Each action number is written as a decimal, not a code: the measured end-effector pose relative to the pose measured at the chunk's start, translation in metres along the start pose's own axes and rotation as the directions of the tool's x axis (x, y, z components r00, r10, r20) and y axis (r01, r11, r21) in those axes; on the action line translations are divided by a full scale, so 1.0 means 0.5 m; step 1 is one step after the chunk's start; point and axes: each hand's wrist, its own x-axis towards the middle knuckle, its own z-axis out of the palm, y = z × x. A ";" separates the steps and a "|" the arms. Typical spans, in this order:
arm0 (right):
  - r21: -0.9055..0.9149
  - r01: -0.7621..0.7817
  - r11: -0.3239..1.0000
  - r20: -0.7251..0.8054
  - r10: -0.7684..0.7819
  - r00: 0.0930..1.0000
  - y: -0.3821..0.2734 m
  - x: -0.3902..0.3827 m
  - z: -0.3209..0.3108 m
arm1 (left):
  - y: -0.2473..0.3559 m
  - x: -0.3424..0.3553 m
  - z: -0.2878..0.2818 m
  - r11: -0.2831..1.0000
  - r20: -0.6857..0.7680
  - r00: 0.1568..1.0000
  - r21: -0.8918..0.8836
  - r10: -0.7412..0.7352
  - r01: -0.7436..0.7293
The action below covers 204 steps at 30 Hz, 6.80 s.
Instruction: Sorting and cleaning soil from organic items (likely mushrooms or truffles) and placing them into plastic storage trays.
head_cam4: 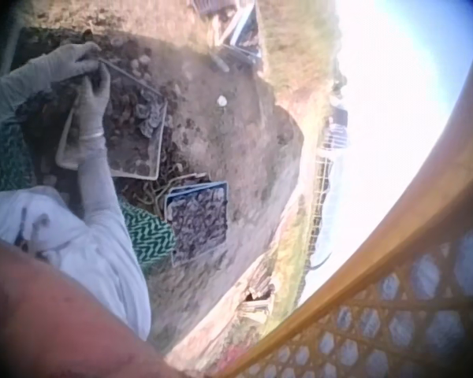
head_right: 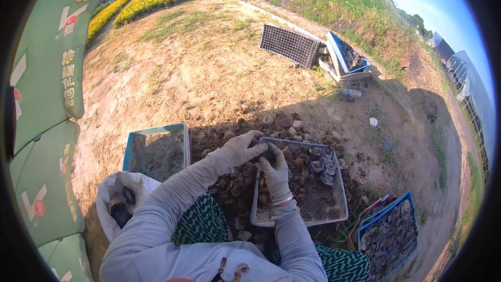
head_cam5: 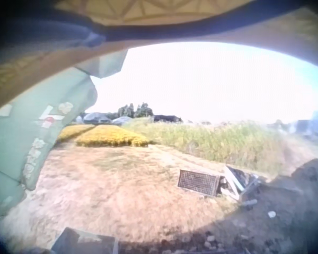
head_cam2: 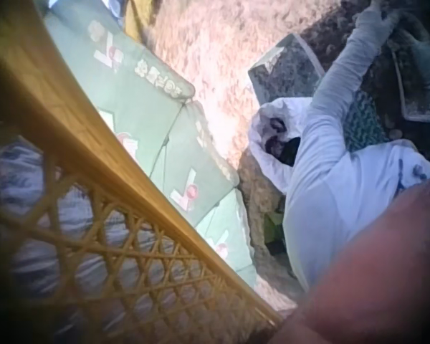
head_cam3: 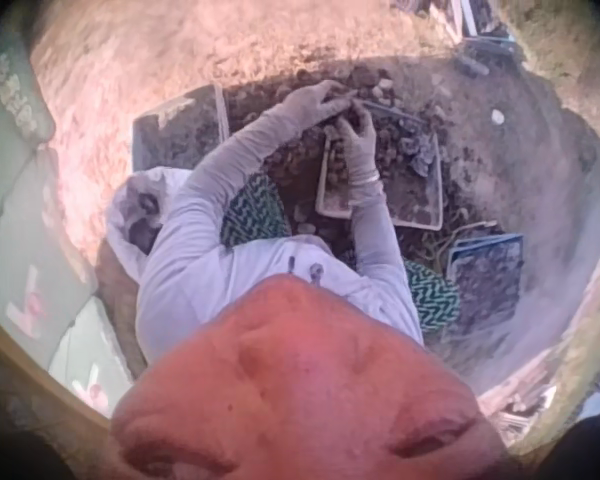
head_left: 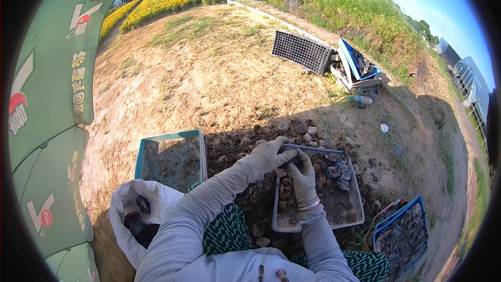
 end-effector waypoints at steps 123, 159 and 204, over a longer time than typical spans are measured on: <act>0.529 -0.156 0.834 -0.069 0.226 0.972 0.127 0.211 -0.003 | -0.131 0.082 -0.054 0.699 -0.282 0.957 -0.697 -0.062 -0.160; 0.180 -0.274 0.945 -0.115 0.297 0.948 0.119 0.138 -0.090 | -0.073 0.123 -0.005 0.932 0.293 0.949 -0.300 -0.114 0.204; 0.028 -0.214 0.976 -0.091 0.216 0.972 0.092 0.171 -0.018 | -0.101 0.130 0.017 0.767 -0.321 0.942 -0.580 0.096 -0.275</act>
